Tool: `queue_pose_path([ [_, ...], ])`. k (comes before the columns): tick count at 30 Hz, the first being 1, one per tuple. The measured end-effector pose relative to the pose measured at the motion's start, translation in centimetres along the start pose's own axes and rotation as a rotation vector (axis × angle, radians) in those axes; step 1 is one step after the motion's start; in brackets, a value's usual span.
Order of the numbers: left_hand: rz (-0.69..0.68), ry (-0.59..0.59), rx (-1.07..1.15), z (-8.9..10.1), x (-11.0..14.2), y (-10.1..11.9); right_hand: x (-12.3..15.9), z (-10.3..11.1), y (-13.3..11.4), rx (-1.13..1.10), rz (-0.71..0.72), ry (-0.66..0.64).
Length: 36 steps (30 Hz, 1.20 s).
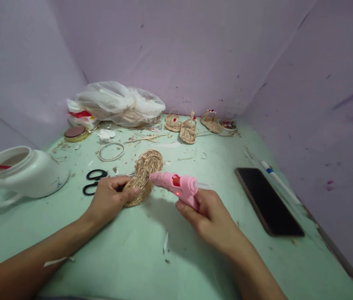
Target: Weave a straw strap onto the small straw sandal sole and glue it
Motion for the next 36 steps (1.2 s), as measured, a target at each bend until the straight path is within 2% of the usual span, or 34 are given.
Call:
queue_pose_path([
  [3,0.001,-0.004,0.006,0.0,0.0,0.0,0.0,-0.6,0.0,-0.006,-0.023,-0.073],
  [13,0.027,-0.007,0.045,0.0,0.1,0.1,0.0,-0.9,0.1,-0.002,-0.037,-0.122],
  [16,0.056,-0.028,0.077,-0.2,0.1,0.1,-0.2,-0.4,0.0,0.004,-0.028,-0.082],
  [20,0.156,-0.082,0.146,-0.6,0.2,-0.3,-0.4,1.9,0.8,-0.100,-0.078,0.025],
  [22,0.190,-0.148,0.181,-1.0,0.1,-0.3,-0.5,3.7,1.6,-0.187,-0.128,0.130],
  [25,0.236,-0.370,0.211,-1.9,0.4,-0.3,-0.8,5.7,3.3,-0.354,-0.260,0.333],
  [27,0.238,-0.501,0.184,-2.3,0.8,-0.2,-1.1,5.6,4.6,-0.441,-0.376,0.400],
  [30,0.171,-0.558,0.108,-2.1,0.8,0.1,-1.9,4.5,6.0,-0.524,-0.458,0.397],
  [32,0.130,-0.554,0.074,-1.9,0.7,0.2,-2.5,4.2,6.5,-0.452,-0.450,0.361],
  [36,0.094,-0.539,0.012,-1.7,0.5,0.1,-2.1,6.1,5.8,0.117,-0.367,0.383],
])
Point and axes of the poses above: each hand's wrist, its own x-axis away from the middle knuckle, its own z-axis out of the back of the hand, y = z × x, the point moved 7 cm from there along -x, towards the middle knuckle, and after that the axes turned 2 degrees about -x, right-handed, at the moved point
